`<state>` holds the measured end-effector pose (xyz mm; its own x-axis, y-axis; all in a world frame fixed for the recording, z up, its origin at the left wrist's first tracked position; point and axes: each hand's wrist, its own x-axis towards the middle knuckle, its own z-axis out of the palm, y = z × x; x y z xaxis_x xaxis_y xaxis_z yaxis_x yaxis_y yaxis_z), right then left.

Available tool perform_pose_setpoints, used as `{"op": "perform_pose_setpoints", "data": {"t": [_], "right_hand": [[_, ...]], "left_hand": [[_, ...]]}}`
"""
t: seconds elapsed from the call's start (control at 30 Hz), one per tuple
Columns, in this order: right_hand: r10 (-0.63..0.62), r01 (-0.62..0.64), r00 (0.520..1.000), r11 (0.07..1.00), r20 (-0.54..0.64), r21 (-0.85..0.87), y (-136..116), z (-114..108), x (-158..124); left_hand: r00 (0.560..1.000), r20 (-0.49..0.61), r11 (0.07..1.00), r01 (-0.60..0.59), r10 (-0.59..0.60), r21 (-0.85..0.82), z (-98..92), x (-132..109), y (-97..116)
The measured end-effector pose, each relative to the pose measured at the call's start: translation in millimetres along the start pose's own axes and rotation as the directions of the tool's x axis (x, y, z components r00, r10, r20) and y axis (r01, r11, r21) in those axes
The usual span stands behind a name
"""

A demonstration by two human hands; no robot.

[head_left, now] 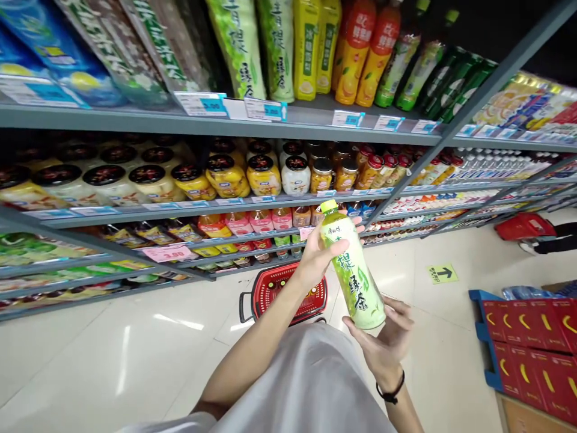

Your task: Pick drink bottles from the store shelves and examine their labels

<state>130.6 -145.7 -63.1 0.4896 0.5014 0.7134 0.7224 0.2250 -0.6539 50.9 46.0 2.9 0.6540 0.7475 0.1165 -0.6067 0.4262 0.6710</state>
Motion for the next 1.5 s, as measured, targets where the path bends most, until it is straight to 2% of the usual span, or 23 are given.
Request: {"op": "perform_pose_setpoints", "data": {"t": [0.07,0.13,0.2,0.23,0.27,0.33,0.37,0.4,0.43,0.53,0.63,0.73,0.83,0.97,1.1,1.23,1.4,1.5], "right_hand": [[0.123,-0.122,0.992,0.99,-0.005,0.077,4.7,-5.3,2.9],[0.26,-0.259,0.966,0.952,0.016,0.165,9.1,-11.2,6.0],[0.439,-0.456,0.89,0.842,0.126,0.287,13.2,-18.0,9.9],[0.529,-0.579,0.815,0.737,0.237,0.348,15.2,-21.7,12.3],[0.594,-0.703,0.711,0.597,0.376,0.386,17.1,-25.3,15.0],[0.608,-0.869,0.492,0.303,0.623,0.39,21.3,-31.9,20.5],[0.584,-0.903,0.421,0.201,0.694,0.379,23.6,-34.7,22.9],[0.567,-0.916,0.387,0.143,0.727,0.376,26.1,-37.3,24.8],[0.564,-0.916,0.381,0.122,0.733,0.382,28.7,-39.7,26.1],[0.573,-0.905,0.411,0.162,0.709,0.394,37.2,-45.3,26.2],[0.558,-0.902,0.424,0.192,0.713,0.386,45.4,-47.4,23.7],[0.531,-0.902,0.425,0.179,0.733,0.393,52.4,-44.2,20.5],[0.483,-0.904,0.419,0.147,0.768,0.401,58.0,-36.2,16.5],[0.416,-0.91,0.413,0.142,0.81,0.391,60.5,-23.2,8.4],[0.371,-0.92,0.392,0.171,0.842,0.353,53.9,-10.4,-2.9],[0.344,-0.922,0.385,0.188,0.856,0.339,37.9,7.5,-16.9],[0.313,-0.919,0.388,0.203,0.867,0.338,5.6,38.9,-29.0],[0.301,-0.904,0.414,0.245,0.859,0.35,-17.3,59.0,-30.2]], "left_hand": [[0.997,-0.08,1.0,-0.007,0.005,-0.02,17.1,8.5,-16.5],[0.987,-0.16,0.998,-0.016,0.006,-0.057,31.4,16.0,-33.8],[0.978,-0.21,0.995,-0.027,0.006,-0.095,41.7,22.1,-50.2],[0.974,-0.226,0.994,-0.038,0.013,-0.107,45.6,24.6,-57.5],[0.971,-0.236,0.992,-0.052,0.025,-0.111,48.6,26.7,-63.8],[0.969,-0.245,0.992,-0.062,0.033,-0.111,53.1,29.8,-73.4],[0.969,-0.246,0.992,-0.053,0.024,-0.114,54.9,30.9,-76.9],[0.969,-0.246,0.992,-0.034,0.004,-0.12,56.4,31.9,-79.8],[0.969,-0.247,0.992,-0.014,-0.018,-0.129,57.7,32.7,-82.2],[0.967,-0.253,0.99,0.0,-0.036,-0.142,60.3,35.0,-88.5],[0.97,-0.245,0.991,-0.033,0.001,-0.127,60.5,36.3,-93.1],[0.966,-0.256,0.993,-0.07,0.043,-0.099,58.2,35.4,-93.2],[0.953,-0.292,0.991,-0.105,0.078,-0.079,50.9,31.3,-88.9],[0.936,-0.325,0.988,-0.155,0.137,-0.028,32.0,20.9,-79.6],[0.913,-0.36,0.982,-0.183,0.19,0.051,12.6,4.9,-64.5],[0.893,-0.408,0.981,-0.165,0.192,0.099,-2.1,-14.0,-41.2],[0.874,-0.448,0.982,-0.152,0.187,0.112,-23.3,-38.7,-4.5],[0.859,-0.471,0.98,-0.161,0.199,0.121,-37.8,-52.1,17.5]]}}
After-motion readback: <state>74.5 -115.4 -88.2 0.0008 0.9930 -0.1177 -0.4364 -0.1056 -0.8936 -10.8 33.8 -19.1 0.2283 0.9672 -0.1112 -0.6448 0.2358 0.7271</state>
